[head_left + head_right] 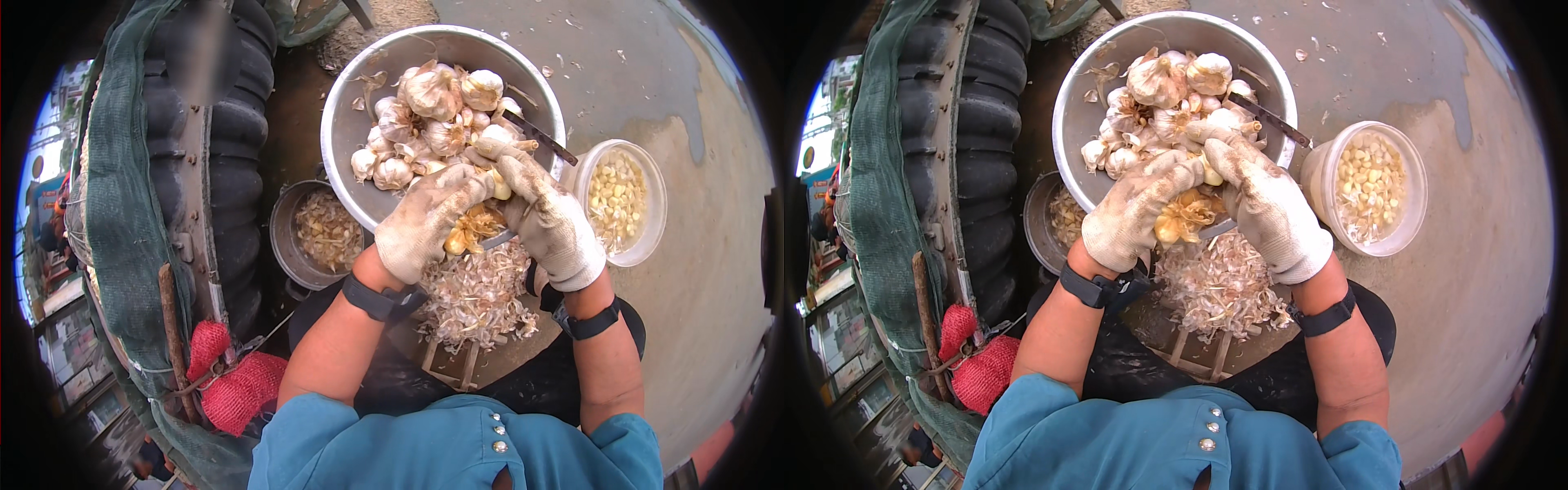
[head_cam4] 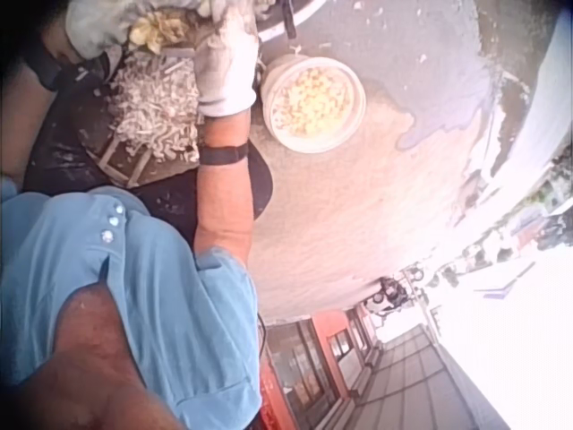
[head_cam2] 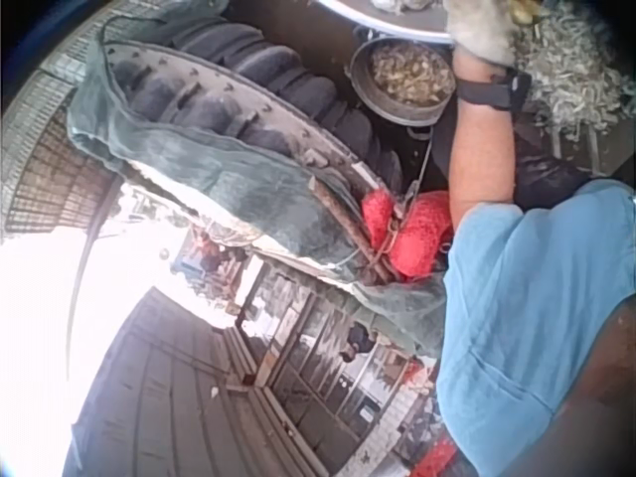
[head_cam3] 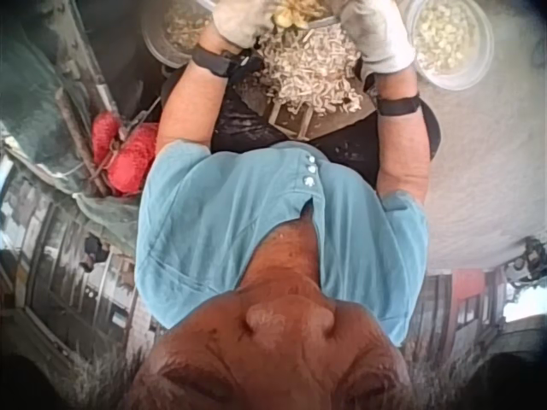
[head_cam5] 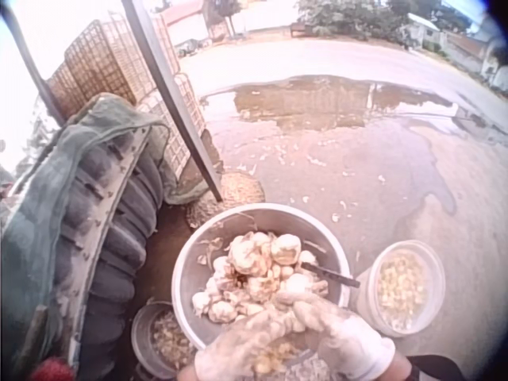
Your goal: The person sits on the ground and peels garlic cloves by hand. They separate the cloves from the bulbs, remove the outer skins, and place the peeled cloves into a container while discarding the skins.
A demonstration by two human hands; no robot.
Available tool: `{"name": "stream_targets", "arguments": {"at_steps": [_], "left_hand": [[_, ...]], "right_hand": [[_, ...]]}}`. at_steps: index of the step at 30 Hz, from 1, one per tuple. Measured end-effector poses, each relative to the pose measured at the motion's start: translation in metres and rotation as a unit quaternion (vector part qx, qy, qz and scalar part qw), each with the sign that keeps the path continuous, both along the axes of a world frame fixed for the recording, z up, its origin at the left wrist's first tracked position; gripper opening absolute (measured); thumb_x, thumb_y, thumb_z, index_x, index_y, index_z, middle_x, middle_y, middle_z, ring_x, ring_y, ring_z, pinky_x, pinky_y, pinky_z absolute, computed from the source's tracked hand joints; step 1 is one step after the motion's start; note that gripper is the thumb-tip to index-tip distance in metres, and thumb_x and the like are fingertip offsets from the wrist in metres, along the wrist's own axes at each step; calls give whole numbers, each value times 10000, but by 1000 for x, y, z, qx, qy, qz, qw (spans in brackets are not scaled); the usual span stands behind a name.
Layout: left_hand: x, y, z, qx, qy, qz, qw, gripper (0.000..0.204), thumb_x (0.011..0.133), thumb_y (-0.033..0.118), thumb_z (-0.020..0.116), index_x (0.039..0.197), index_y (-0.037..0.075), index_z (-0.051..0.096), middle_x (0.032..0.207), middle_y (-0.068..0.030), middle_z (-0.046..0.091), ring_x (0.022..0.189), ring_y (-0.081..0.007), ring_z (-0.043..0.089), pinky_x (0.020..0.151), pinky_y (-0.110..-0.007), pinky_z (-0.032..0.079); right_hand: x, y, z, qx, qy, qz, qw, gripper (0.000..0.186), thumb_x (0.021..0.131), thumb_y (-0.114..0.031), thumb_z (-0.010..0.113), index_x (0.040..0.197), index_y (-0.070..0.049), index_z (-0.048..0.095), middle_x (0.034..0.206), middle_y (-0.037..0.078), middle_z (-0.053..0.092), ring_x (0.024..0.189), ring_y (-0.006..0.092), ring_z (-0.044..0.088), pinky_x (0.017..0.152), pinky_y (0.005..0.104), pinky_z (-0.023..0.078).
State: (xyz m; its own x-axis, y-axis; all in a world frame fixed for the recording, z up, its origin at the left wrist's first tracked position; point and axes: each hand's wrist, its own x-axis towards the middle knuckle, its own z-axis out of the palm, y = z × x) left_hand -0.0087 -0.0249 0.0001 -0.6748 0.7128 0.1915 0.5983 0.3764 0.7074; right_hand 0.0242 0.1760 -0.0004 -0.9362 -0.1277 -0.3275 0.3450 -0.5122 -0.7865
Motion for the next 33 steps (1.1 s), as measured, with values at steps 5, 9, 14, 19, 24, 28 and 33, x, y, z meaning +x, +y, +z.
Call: {"name": "stream_targets", "arguments": {"at_steps": [5, 9, 14, 19, 24, 28, 33], "left_hand": [[-3, 2, -11, 23, -52, -2, 998, 656, 679, -46, 650, 1310, 99, 547, 1291, -178, 542, 1209, -372, 507, 1037, -423, 412], [2, -4, -16, 0, -80, 45, 996, 699, 663, -59, 652, 1329, 118, 532, 1303, -175, 532, 1218, -362, 500, 1039, -421, 413], [-2, -2, -9, -2, -17, 19, 1000, 548, 812, 51, 583, 1351, 120, 514, 1347, -193, 485, 1234, -363, 476, 1040, -426, 397], [3, 0, -11, -12, 18, 25, 999, 778, 647, 4, 726, 1373, 84, 459, 1306, -214, 528, 1210, -398, 497, 1043, -424, 392], [12, 7, -2, -4, -27, 60, 998, 615, 823, 115, 638, 1394, 31, 426, 1317, -195, 528, 1216, -347, 505, 1041, -389, 390], [8, 20, 11, 124, -375, 146, 907, 498, 972, 257, 526, 1378, -15, 426, 1307, -165, 541, 1210, -251, 511, 1031, -351, 388], [7, 19, 9, 65, -356, 151, 920, 489, 933, 202, 584, 1353, -12, 457, 1294, -170, 545, 1196, -272, 520, 1023, -358, 399]], "right_hand": [[-4, -5, 7, -127, -33, -63, 989, 424, 982, -234, 506, 1333, -1, 462, 1269, 116, 569, 1089, 190, 594, 938, 358, 497], [-8, 2, 33, 111, -80, 7, 991, 351, 961, -222, 553, 1250, -23, 553, 1167, 75, 603, 1054, 147, 583, 884, 310, 507], [-6, 0, 27, 309, -21, 66, 949, 309, 926, -275, 604, 1111, -29, 620, 1022, 84, 630, 921, 135, 596, 798, 295, 495], [-3, -6, 24, 320, -21, 49, 946, 265, 939, -260, 577, 1058, -26, 613, 982, 103, 627, 904, 165, 602, 815, 316, 479], [6, -18, 9, 383, 112, -23, 917, 245, 969, -267, 524, 981, -32, 591, 923, 124, 605, 869, 257, 594, 806, 345, 465], [9, -21, 6, 370, 109, -28, 922, 197, 965, -230, 536, 988, -41, 587, 931, 119, 597, 890, 250, 586, 814, 346, 457], [9, -18, 9, 303, 13, -11, 953, 198, 967, -242, 554, 1005, -53, 597, 848, 47, 590, 752, 132, 567, 702, 280, 474]]}}
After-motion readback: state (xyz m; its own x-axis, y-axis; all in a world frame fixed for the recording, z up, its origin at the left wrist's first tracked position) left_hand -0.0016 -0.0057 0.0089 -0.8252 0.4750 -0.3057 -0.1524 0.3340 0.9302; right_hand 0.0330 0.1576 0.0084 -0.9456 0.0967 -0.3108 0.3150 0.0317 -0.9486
